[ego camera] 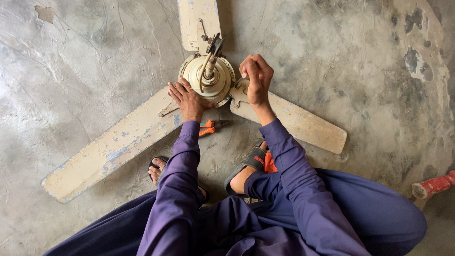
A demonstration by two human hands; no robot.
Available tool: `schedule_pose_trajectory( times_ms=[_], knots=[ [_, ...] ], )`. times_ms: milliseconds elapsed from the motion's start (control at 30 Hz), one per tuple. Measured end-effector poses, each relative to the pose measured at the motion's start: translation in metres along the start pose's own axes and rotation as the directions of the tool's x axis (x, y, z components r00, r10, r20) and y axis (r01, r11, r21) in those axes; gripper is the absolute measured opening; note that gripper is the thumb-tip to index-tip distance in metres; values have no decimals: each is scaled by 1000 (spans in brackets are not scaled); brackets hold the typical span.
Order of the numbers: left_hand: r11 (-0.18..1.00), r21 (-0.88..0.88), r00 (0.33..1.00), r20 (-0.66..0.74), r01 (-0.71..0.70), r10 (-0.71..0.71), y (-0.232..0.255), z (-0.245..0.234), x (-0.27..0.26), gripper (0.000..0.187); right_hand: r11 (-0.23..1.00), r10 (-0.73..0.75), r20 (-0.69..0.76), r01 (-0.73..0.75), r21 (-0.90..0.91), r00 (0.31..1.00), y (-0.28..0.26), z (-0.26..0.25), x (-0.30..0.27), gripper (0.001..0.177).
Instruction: The person sits on the floor and uses a screwdriver to remove screws from the ceiling fan blades. They detach each blade from the motor housing and place them on the floor.
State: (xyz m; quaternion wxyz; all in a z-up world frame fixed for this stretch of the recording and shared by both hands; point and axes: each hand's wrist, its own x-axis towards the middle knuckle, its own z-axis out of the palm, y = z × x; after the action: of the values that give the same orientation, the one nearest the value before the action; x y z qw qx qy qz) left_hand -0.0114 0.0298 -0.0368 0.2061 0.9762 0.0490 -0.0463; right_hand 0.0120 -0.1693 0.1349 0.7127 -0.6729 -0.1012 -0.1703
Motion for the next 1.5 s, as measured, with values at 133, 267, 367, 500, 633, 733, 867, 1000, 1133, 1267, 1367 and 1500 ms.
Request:
schedule_pose_trajectory(
  times_ms=[133,267,367,500,633,733,867,1000,1133,1267,1367,1500],
  knots=[
    [1000,1,1000,22,19,-19,4,-6,1,167,1000,-2,-79,1,-11,997,6,1,4,35],
    [999,35,1000,-14,-1,2,3,-4,0,169,998,-45,-281,52,19,959,16,3,9,39],
    [1000,15,1000,-11,10,-10,1,-1,1,169,994,1,-336,35,99,942,21,0,16,39],
    [1000,-2,1000,-1,14,-14,1,0,1,167,990,53,-359,-1,144,932,23,-5,23,38],
    [1000,-18,1000,-4,9,-9,0,1,0,166,997,-22,-320,45,64,947,23,1,14,38],
    [1000,1,1000,-12,11,-11,2,1,0,165,997,-82,-296,82,-13,952,24,7,7,39],
    [999,-24,998,36,44,-43,5,-4,0,165,999,-38,-261,47,26,965,22,8,8,40],
    [999,-18,999,23,33,-33,5,-5,0,165,996,-9,-281,34,85,960,21,11,11,40],
    [1000,3,1000,12,22,-22,4,-3,0,165,993,-5,-278,37,108,961,23,12,12,39],
    [999,-18,999,23,40,-39,7,-6,1,165,984,23,-222,17,178,975,27,6,15,40],
    [999,-7,998,35,53,-53,8,-7,1,166,977,18,-100,4,214,995,30,-2,17,43],
    [999,9,999,17,43,-43,6,-4,1,164,971,60,196,-103,216,979,27,-18,21,45]
  ],
)
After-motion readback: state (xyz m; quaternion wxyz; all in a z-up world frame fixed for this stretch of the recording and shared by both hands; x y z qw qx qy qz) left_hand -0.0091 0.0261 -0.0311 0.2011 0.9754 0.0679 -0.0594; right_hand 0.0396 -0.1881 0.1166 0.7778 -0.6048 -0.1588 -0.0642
